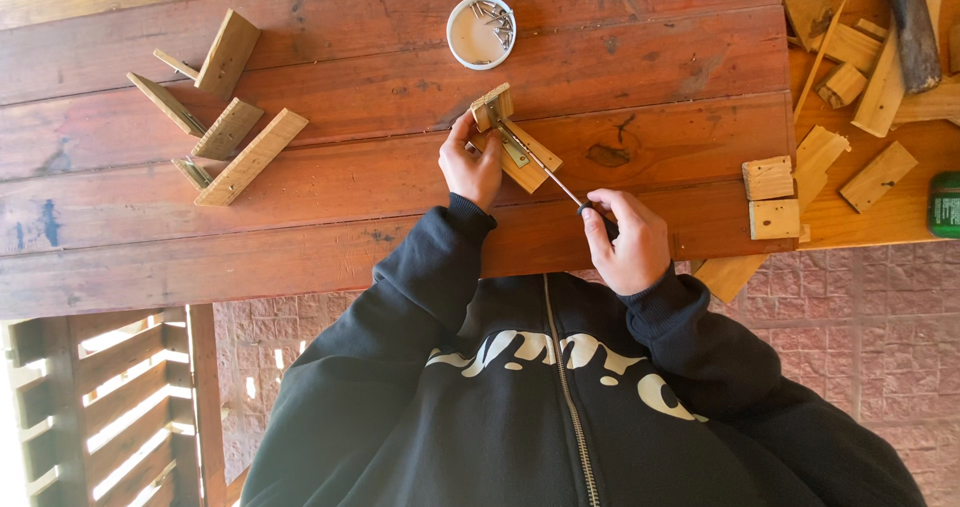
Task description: The person assembles small wooden pieces on a wooden table using a screwdriver and screws. They align the pieces, insert screws, and tighten them to form small wooden structures.
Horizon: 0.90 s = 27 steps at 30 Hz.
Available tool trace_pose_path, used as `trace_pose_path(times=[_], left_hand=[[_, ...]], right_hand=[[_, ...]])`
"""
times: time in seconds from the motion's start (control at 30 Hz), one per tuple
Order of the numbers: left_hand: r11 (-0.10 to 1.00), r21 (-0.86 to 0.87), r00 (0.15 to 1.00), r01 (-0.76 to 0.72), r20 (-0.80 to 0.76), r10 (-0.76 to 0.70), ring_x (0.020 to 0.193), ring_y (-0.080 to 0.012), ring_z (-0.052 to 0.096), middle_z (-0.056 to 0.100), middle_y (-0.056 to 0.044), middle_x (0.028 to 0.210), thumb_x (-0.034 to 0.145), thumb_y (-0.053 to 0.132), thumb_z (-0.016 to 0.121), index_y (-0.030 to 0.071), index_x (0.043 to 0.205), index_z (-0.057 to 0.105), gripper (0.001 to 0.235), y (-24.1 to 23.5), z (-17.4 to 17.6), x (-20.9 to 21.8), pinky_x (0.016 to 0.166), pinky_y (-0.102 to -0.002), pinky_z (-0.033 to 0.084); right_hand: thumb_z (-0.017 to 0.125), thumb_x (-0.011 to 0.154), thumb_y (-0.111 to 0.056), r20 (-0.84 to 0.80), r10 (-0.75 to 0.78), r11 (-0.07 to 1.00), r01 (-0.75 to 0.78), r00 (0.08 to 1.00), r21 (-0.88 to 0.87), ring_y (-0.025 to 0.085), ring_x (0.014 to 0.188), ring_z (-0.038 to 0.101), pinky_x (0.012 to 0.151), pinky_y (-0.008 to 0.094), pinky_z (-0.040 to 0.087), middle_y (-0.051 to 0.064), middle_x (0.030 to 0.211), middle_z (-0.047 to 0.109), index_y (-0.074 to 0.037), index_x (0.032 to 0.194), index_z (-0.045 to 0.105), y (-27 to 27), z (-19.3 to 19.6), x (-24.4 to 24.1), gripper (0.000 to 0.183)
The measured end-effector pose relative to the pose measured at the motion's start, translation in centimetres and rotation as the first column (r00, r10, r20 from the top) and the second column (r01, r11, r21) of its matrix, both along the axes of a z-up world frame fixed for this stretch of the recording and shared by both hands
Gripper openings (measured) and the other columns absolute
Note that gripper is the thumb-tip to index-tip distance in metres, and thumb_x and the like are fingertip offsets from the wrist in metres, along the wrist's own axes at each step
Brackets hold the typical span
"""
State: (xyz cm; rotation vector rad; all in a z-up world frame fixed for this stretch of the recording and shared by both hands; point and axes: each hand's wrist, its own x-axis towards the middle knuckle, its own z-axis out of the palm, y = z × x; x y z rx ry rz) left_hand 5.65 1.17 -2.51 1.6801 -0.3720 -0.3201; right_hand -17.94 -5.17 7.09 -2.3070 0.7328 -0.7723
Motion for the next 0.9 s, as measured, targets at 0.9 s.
trace_pose_path(times=[0.9], left_hand=[[0.999, 0.045, 0.997, 0.006, 0.075, -0.010, 0.099, -0.0381, 0.074, 0.077, -0.016, 0.101, 0.083, 0.011, 0.072, 0.017, 0.123, 0.071, 0.040, 0.5, 0.8, -0.3, 0.082, -0.048, 0.062]], right_hand=[[0.085, 0.082, -0.022, -0.063, -0.079, 0.995, 0.075, 0.995, -0.063, 0.027, 0.079, 0.072, 0.070, 0.037, 0.058, 0.002, 0.081, 0.067, -0.014, 0.100, 0.072, 0.2, -2.0, -0.3, 0.023]])
